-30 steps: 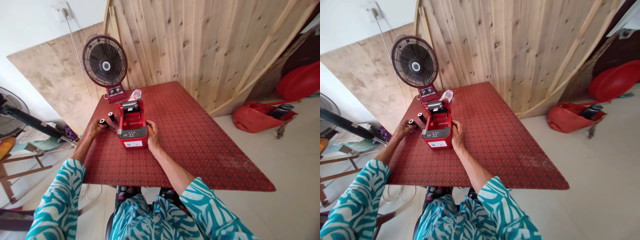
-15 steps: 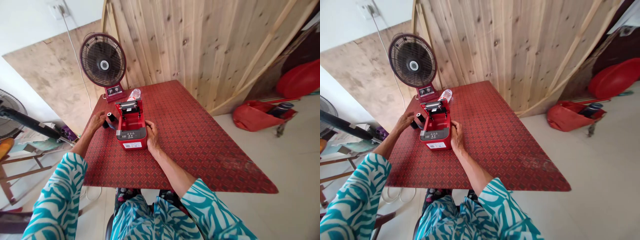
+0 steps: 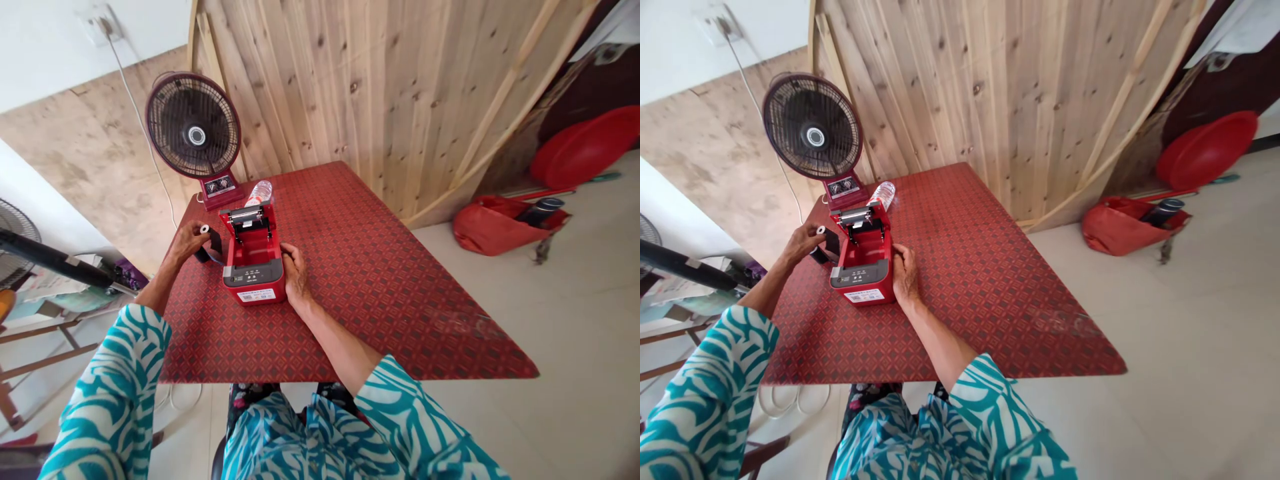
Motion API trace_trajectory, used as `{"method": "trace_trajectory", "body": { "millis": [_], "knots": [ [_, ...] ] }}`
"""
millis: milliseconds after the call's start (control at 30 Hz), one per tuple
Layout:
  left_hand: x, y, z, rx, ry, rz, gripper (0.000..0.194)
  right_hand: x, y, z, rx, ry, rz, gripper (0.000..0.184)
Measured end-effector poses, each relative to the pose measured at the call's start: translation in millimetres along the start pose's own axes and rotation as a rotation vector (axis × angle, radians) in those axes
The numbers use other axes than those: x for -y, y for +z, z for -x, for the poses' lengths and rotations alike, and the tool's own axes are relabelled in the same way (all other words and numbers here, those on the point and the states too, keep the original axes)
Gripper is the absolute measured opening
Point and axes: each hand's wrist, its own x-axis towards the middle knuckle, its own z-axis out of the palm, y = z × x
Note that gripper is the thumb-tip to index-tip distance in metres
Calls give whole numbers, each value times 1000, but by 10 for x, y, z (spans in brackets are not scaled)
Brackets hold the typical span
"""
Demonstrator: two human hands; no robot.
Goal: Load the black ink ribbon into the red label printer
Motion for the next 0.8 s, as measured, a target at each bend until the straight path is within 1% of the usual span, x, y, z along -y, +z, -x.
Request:
{"method": "trace_trajectory", "body": {
  "millis": [67, 100, 167, 233, 333, 367, 433, 500, 533, 600, 667, 700, 800],
  "knots": [
    [-95, -99, 132, -23, 76, 176, 29, -2, 6, -2, 1, -3, -4, 33],
    [-156, -146, 206, -14, 116, 241, 33, -3, 9, -4, -1, -3, -6, 33],
    [-301, -201, 353, 51, 178, 308, 42, -4, 12, -8, -2, 0, -9, 33],
    [-457, -168, 479, 168, 235, 308, 50, 0, 10, -12, 7, 5, -7, 34],
    [-676, 40, 585, 363, 339, 237, 55, 20, 2, -10, 23, 5, 8, 35],
    [-741, 131, 597, 413, 362, 176, 53, 29, 1, -7, 26, 2, 14, 35],
    [-858, 306, 593, 483, 377, -18, 42, 44, 5, -3, 23, -9, 24, 35],
    [-968, 434, 567, 513, 363, -255, 31, 52, 16, -2, 18, -17, 25, 35],
    [-1023, 474, 550, 527, 356, -360, 29, 52, 23, -3, 17, -17, 23, 34],
    [-1133, 507, 517, 575, 348, -523, 30, 49, 34, -9, 21, -18, 18, 33],
    [-1239, 496, 495, 625, 345, -657, 33, 46, 42, -15, 30, -19, 14, 31],
    [-1286, 481, 492, 632, 348, -721, 35, 45, 44, -18, 31, -18, 12, 31],
    [-1388, 445, 517, 601, 355, -864, 39, 50, 51, -24, 32, -12, 20, 31]
  ]
}}
